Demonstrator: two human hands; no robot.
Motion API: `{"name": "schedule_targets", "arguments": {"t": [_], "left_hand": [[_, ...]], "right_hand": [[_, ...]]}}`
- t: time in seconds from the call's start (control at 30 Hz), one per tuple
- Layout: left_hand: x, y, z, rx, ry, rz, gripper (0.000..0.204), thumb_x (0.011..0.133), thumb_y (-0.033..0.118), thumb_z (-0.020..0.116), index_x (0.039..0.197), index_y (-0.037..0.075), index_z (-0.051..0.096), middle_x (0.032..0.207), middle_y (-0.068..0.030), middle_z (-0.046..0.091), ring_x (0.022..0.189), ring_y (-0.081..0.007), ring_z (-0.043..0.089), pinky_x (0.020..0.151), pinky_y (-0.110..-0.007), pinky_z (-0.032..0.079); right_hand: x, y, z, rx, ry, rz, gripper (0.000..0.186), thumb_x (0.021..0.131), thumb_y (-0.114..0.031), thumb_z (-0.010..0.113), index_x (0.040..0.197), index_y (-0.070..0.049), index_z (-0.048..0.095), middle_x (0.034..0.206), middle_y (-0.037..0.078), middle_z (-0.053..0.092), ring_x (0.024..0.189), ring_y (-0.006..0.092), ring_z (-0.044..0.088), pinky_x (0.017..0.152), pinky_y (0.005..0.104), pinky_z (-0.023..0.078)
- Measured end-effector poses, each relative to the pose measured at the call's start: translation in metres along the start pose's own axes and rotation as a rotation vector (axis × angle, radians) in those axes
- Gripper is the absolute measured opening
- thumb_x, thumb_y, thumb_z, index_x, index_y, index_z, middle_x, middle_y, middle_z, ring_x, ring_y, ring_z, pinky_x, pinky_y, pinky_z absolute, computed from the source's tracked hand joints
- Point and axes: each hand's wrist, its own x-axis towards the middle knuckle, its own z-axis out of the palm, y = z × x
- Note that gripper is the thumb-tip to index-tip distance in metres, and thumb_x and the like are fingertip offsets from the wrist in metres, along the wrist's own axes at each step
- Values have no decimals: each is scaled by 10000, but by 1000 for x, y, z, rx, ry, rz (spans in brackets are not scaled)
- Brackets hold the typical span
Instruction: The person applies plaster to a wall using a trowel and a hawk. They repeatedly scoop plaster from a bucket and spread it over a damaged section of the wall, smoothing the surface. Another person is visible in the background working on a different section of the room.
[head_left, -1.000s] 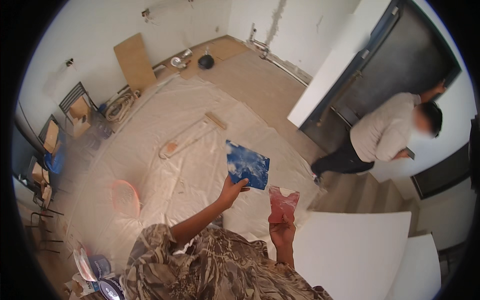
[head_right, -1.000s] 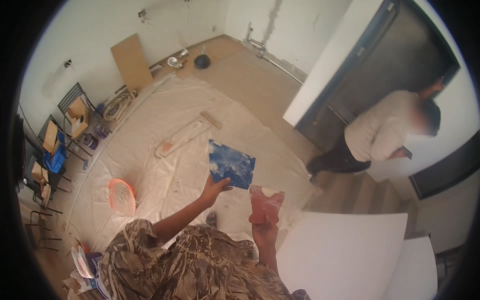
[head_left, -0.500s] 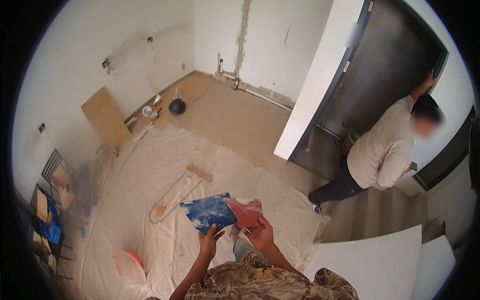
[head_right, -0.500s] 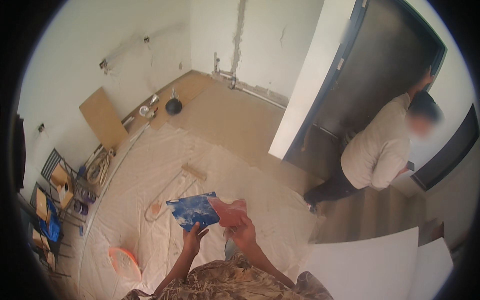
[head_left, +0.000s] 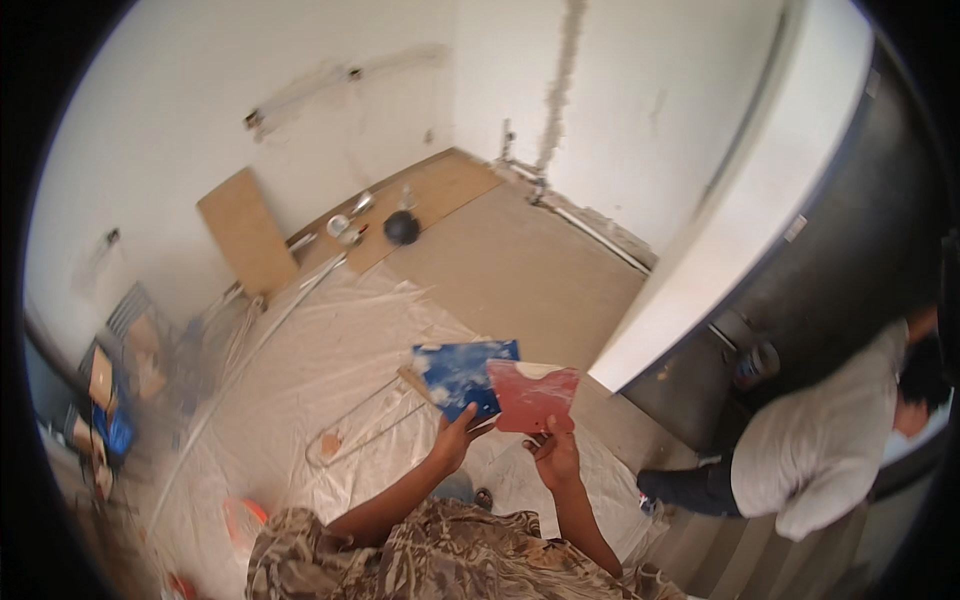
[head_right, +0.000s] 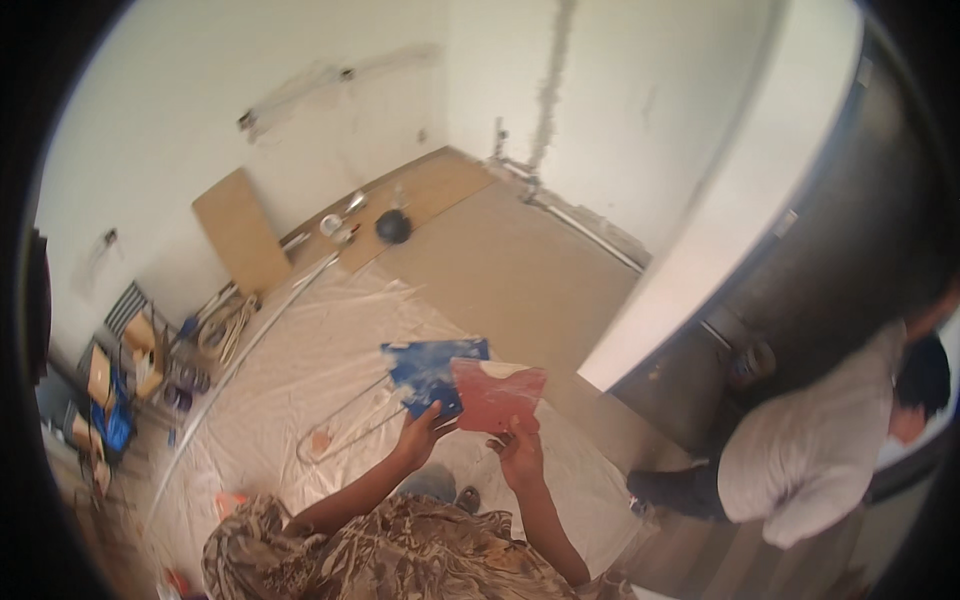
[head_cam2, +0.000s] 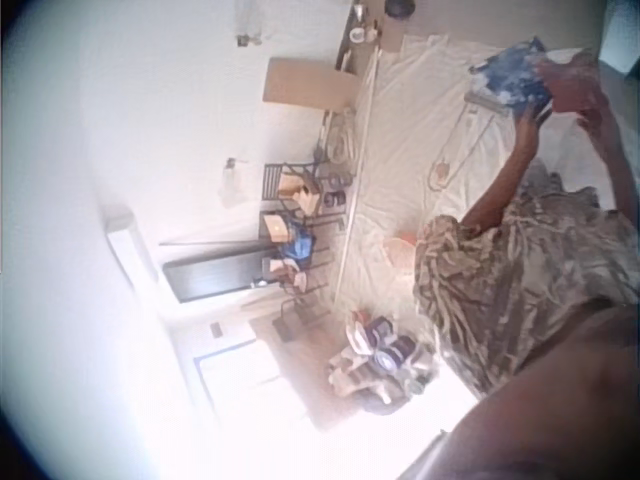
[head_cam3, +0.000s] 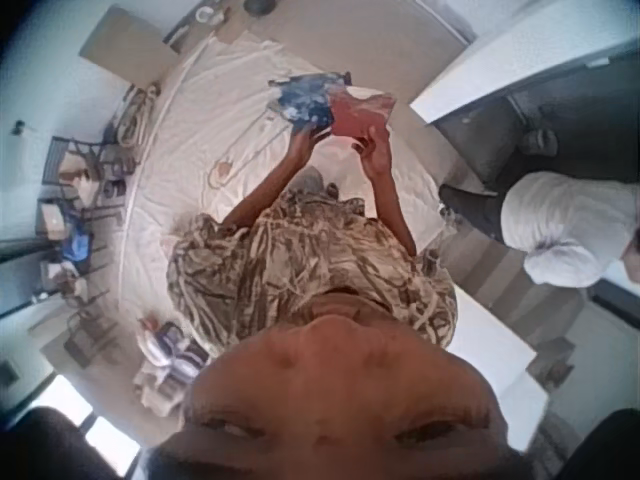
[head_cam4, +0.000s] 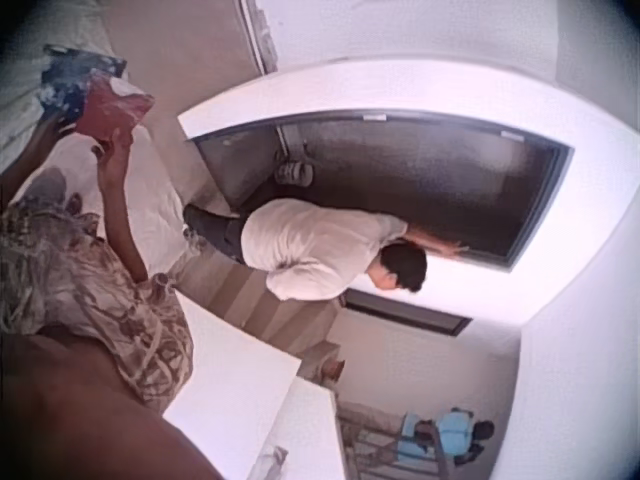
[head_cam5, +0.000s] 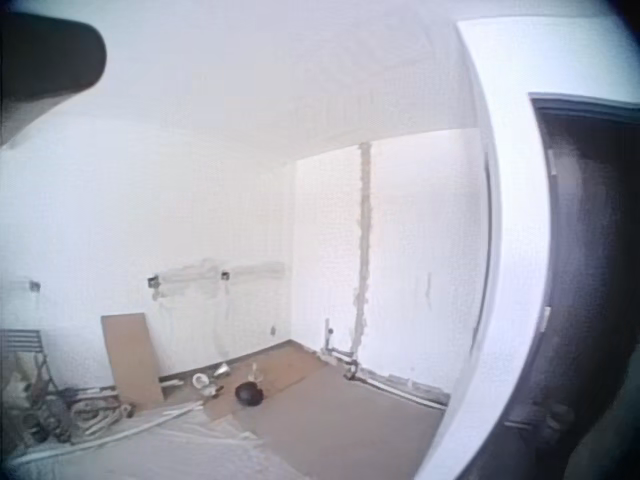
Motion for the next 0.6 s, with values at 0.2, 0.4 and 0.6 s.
{"name": "schedule_targets", "arguments": {"t": [0.2,0.4,0.6], "left_hand": [[100,11,26,-130,37,0,363,986,243,563,1265,44,444,1217,-115,587,1095,-286,609,942,-468,516],[225,25,44,-151,37,-1,338,995,275,548,1242,54,484,1222,-92,587,1110,-255,597,939,-462,512],[344,86,35,-96,-102,106,449,1006,310,514,1380,90,398,1346,-96,509,1230,-256,516,1027,-490,437]], "right_hand": [[103,-21,15,-86,-28,-101,247,957,-240,608,1173,-125,571,992,21,673,831,156,677,647,272,554],[231,-55,31,-175,25,-55,291,946,-195,626,1211,-108,542,981,38,670,821,170,694,635,274,571],[363,-79,91,-362,-34,-74,290,921,-222,665,1167,-135,537,957,16,669,809,149,681,620,264,566]]}}
